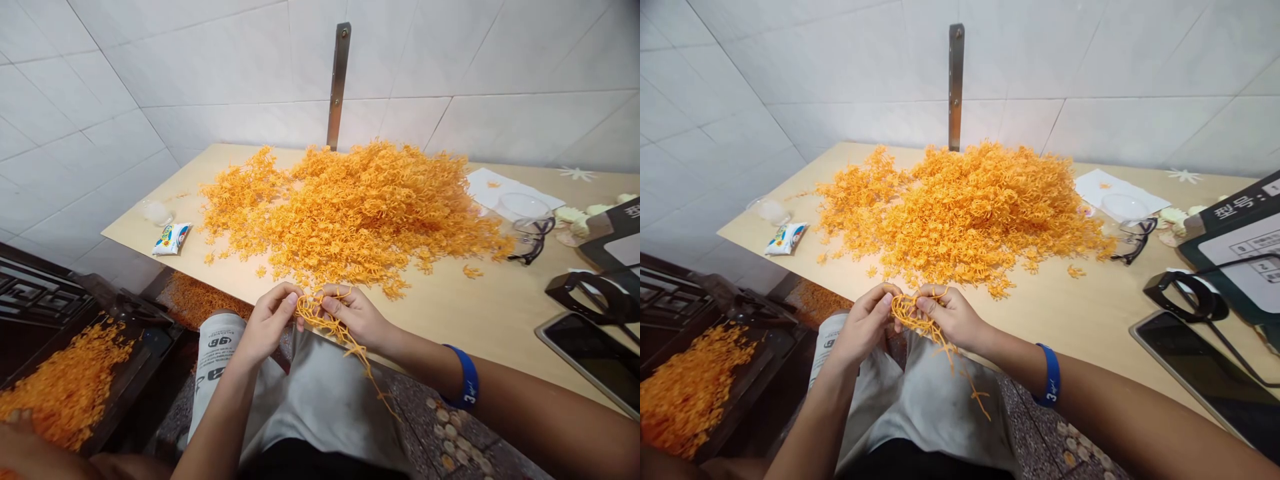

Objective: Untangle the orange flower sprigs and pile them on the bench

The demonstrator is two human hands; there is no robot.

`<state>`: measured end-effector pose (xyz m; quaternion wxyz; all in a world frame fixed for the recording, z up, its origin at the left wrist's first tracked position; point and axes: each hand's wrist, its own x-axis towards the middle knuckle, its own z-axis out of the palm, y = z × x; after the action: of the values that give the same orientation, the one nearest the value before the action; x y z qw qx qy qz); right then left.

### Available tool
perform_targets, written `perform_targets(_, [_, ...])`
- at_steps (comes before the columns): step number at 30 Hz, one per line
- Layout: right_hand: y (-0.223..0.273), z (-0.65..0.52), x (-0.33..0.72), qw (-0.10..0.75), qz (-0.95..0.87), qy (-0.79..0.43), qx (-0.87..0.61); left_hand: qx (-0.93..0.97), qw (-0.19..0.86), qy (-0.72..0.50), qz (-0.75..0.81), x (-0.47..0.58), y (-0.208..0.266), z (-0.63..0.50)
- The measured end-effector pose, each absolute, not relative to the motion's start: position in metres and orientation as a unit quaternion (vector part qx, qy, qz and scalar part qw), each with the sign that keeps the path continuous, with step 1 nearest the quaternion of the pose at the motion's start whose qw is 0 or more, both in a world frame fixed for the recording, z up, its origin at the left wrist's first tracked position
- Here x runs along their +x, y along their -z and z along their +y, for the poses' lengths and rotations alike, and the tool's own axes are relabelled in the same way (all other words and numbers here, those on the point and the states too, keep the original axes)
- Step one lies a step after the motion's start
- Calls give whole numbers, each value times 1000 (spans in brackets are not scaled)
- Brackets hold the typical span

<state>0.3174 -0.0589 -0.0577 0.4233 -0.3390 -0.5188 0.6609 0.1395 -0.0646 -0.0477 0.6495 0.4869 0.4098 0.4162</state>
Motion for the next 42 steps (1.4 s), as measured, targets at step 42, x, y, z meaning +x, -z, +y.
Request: perform_targets(42, [61, -65, 312, 415, -543, -636, -359, 582, 519, -414, 470, 128, 32, -64])
